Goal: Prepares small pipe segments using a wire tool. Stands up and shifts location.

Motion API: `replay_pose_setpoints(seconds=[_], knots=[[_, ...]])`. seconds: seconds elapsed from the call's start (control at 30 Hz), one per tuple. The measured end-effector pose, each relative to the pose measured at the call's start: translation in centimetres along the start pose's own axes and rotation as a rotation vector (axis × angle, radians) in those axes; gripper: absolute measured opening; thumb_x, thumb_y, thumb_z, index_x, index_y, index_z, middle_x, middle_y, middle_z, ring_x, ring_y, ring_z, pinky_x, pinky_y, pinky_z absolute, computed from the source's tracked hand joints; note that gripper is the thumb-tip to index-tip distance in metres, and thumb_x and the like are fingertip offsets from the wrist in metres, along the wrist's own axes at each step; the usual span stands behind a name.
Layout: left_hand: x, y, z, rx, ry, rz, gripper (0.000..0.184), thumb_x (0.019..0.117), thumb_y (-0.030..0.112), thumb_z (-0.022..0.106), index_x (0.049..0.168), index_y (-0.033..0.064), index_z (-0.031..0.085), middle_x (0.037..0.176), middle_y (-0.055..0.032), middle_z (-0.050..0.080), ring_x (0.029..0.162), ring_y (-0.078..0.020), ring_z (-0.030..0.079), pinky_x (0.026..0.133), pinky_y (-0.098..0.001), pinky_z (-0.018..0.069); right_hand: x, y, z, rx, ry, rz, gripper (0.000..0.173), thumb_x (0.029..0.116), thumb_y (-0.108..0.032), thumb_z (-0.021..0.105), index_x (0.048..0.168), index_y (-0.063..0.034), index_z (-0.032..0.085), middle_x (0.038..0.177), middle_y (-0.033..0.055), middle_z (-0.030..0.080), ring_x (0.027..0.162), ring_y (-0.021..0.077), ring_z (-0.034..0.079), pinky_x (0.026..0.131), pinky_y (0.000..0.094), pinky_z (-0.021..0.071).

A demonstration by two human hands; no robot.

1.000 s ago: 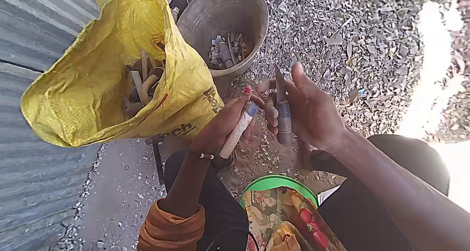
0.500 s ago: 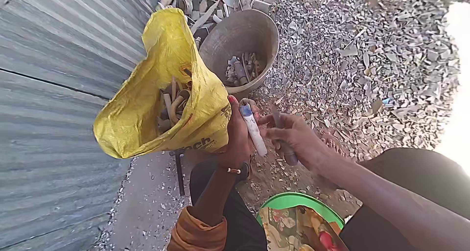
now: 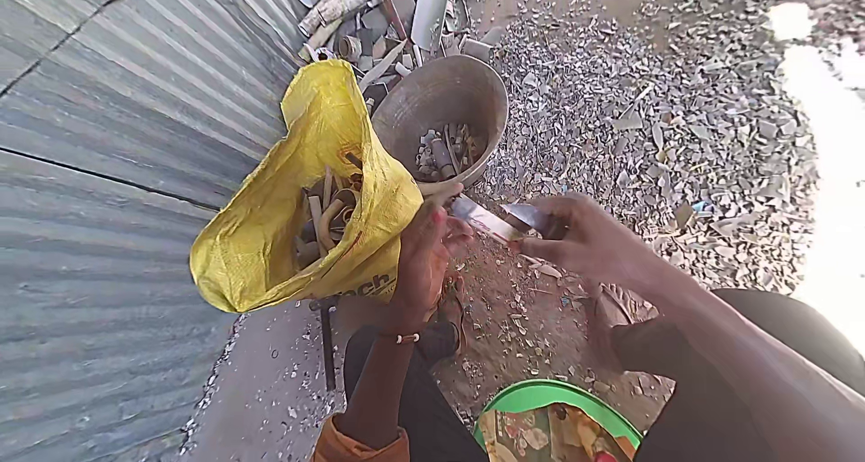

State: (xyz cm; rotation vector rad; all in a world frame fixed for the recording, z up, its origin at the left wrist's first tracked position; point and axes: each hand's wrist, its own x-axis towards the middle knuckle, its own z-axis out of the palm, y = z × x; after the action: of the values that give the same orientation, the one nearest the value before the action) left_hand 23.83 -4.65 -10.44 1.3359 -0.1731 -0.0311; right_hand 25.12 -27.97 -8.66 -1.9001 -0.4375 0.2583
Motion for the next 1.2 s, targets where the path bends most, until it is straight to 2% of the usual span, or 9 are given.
replay_pose_setpoints(seconds=[0.07,0.17,0.27,0.37,0.47,0.6,0.7,0.83,1.2], knots=[[-0.2,0.1,-0.4,-0.017,-0.141,-0.002,0.053,0.0990,0.021,0.065,0.149,0.0131,0.049,0.120,-0.0037,0.069,0.092,-0.0128,0.071,0.084,-0.0313,0.0615,-0.1,0.3,-1.4,-0.155,0.034,-0.100,0.011,0.0845,-0.029,0.075,0.081,-0.0199,0.072,0.060,-0.0131,0.055,0.051,-0.0060,0.047,0.047,0.0160,0.0373],[-0.6,0.0,0.3,0.043,-0.129,-0.045,0.054,0.0978,0.002,0.059,0.150,0.0071,0.047,0.115,-0.0061,0.067,0.084,-0.0130,0.070,0.079,-0.0296,0.0627,-0.4,1.0,-2.4,-0.354,-0.015,-0.205,0.016,0.0839,-0.038,0.073,0.085,-0.0213,0.075,0.061,-0.0146,0.055,0.052,-0.0071,0.045,0.048,0.0170,0.0360],[-0.8,-0.2,0.9,0.114,-0.050,-0.006,0.037,0.0969,-0.002,0.060,0.134,0.0007,0.060,0.108,-0.0053,0.071,0.081,-0.0122,0.072,0.076,-0.0286,0.0641,-0.7,1.2,-2.3,-0.435,0.080,-0.259,0.018,0.0821,-0.035,0.073,0.091,-0.0187,0.076,0.070,-0.0096,0.063,0.058,-0.0011,0.053,0.054,0.0230,0.0429],[-0.5,-0.2,1.3,0.097,0.122,0.061,0.033,0.0915,-0.009,0.061,0.122,0.0026,0.066,0.108,-0.0048,0.073,0.081,-0.0128,0.073,0.074,-0.0291,0.0646,-0.2,1.1,-0.7,-0.168,0.409,-0.058,0.024,0.0875,-0.017,0.078,0.106,-0.0038,0.071,0.088,0.0087,0.065,0.062,0.0155,0.058,0.056,0.0360,0.0505],[0.0,0.1,2.0,0.007,0.293,-0.009,0.032,0.0973,-0.009,0.054,0.127,0.0029,0.060,0.106,-0.0040,0.070,0.078,-0.0112,0.073,0.072,-0.0262,0.0643,0.9,0.7,1.7,0.451,0.463,0.233,0.037,0.0954,-0.016,0.073,0.128,-0.0098,0.056,0.079,0.0022,0.059,0.047,0.0069,0.049,0.042,0.0220,0.0454],[0.3,-0.5,2.9,-0.035,0.245,-0.060,0.033,0.0934,-0.013,0.057,0.121,0.0043,0.063,0.101,-0.0056,0.073,0.079,-0.0123,0.073,0.072,-0.0268,0.0637,1.5,-1.1,4.0,1.121,0.304,0.411,0.020,0.1059,-0.025,0.057,0.103,-0.0052,0.056,0.061,0.0054,0.056,0.041,0.0080,0.052,0.039,0.0192,0.0472],[-0.2,-1.3,3.4,0.100,0.088,0.006,0.033,0.0908,-0.007,0.065,0.122,0.0023,0.065,0.109,-0.0071,0.072,0.087,-0.0168,0.074,0.077,-0.0332,0.0647,1.9,-1.5,4.0,0.993,0.375,0.379,0.036,0.1071,-0.037,0.053,0.088,-0.0060,0.055,0.053,0.0031,0.054,0.039,0.0084,0.051,0.039,0.0208,0.0461],[-0.5,-1.6,2.7,0.424,-0.006,0.310,0.027,0.0965,0.007,0.064,0.122,-0.0035,0.069,0.113,-0.0078,0.073,0.085,-0.0136,0.074,0.076,-0.0310,0.0651,2.4,-1.7,2.9,0.847,0.407,0.328,0.035,0.1046,-0.041,0.057,0.089,-0.0093,0.059,0.055,0.0018,0.054,0.038,0.0078,0.049,0.037,0.0213,0.0452],[-1.4,-1.9,1.7,0.783,0.070,0.784,0.015,0.0909,0.007,0.072,0.102,-0.0022,0.076,0.098,-0.0078,0.077,0.081,-0.0054,0.073,0.073,-0.0213,0.0619,1.6,-1.7,3.6,0.642,0.370,0.193,0.030,0.1048,-0.032,0.060,0.087,-0.0080,0.060,0.055,0.0027,0.055,0.038,0.0074,0.049,0.036,0.0204,0.0438]])
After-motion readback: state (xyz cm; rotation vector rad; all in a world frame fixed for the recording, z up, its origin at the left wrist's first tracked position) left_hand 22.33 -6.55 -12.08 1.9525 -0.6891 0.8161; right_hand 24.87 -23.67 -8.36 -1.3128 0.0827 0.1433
